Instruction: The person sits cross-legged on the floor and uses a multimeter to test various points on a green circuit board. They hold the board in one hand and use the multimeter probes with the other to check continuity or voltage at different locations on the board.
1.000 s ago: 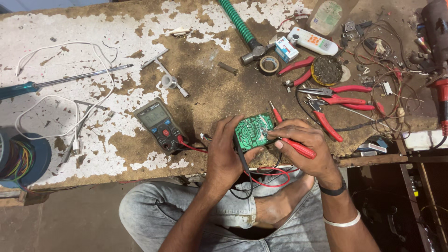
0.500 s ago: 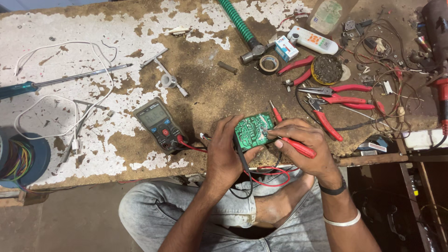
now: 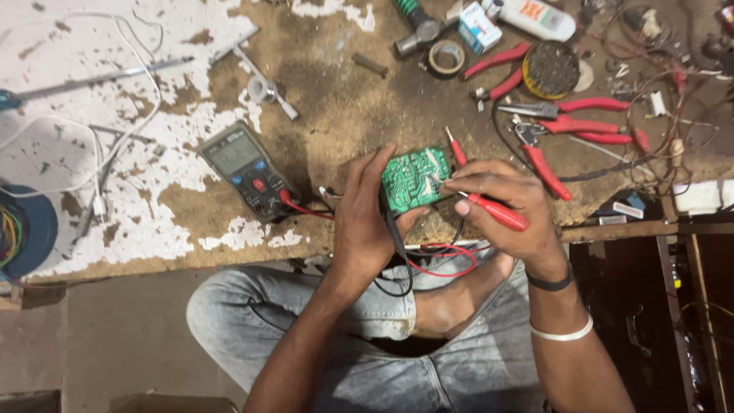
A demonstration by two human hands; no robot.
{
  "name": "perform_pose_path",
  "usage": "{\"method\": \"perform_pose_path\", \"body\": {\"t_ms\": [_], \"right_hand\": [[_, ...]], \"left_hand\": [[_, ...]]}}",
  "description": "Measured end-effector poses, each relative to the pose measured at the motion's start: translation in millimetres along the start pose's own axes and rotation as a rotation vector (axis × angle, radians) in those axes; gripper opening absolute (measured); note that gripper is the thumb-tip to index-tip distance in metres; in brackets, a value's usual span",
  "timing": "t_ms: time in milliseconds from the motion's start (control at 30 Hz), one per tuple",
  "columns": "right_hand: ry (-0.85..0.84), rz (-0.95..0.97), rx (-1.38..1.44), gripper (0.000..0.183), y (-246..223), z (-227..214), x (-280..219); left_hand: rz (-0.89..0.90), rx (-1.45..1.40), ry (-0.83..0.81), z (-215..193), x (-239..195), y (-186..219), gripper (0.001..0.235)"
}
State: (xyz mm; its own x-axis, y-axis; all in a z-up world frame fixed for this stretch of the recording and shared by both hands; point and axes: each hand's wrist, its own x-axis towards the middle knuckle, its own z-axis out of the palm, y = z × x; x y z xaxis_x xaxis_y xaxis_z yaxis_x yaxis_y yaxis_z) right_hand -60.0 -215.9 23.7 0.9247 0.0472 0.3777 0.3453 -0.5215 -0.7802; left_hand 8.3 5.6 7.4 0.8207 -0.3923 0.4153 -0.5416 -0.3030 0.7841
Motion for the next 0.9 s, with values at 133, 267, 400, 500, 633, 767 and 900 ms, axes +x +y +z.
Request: {"method": "perform_pose_path", "body": {"t_ms": [133, 267, 400, 500, 633, 767, 900], "right_hand": [[-0.031, -0.062, -0.022, 0.027, 2, -2, 2], [-0.025, -0.073, -0.037, 0.026, 2, -2, 2], [0.037, -0.049, -0.077, 0.026, -2, 3, 0], [0.111, -0.027, -0.152, 0.025, -13, 12, -5], [0.120, -0.038, -0.182, 0.031, -30, 24, -14], [0.119, -0.065, -0.229, 0.026, -42, 38, -21], [0.144, -0.073, -0.275, 0.025, -45, 47, -23]], "left_hand": [[0.021, -0.007, -0.013, 0, 0, -2, 0.087], [-0.002, -0.033, -0.036, 0, 0, -1, 0.089], [-0.019, -0.020, -0.053, 1, 0, -1, 0.093], [0.013, -0.061, -0.050, -1, 1, 0, 0.088], [0.003, -0.097, -0.074, 0, 1, -1, 0.083], [-0.034, -0.117, -0.089, 1, 0, -2, 0.082], [-0.037, -0.096, -0.064, 1, -1, 0, 0.081]]}}
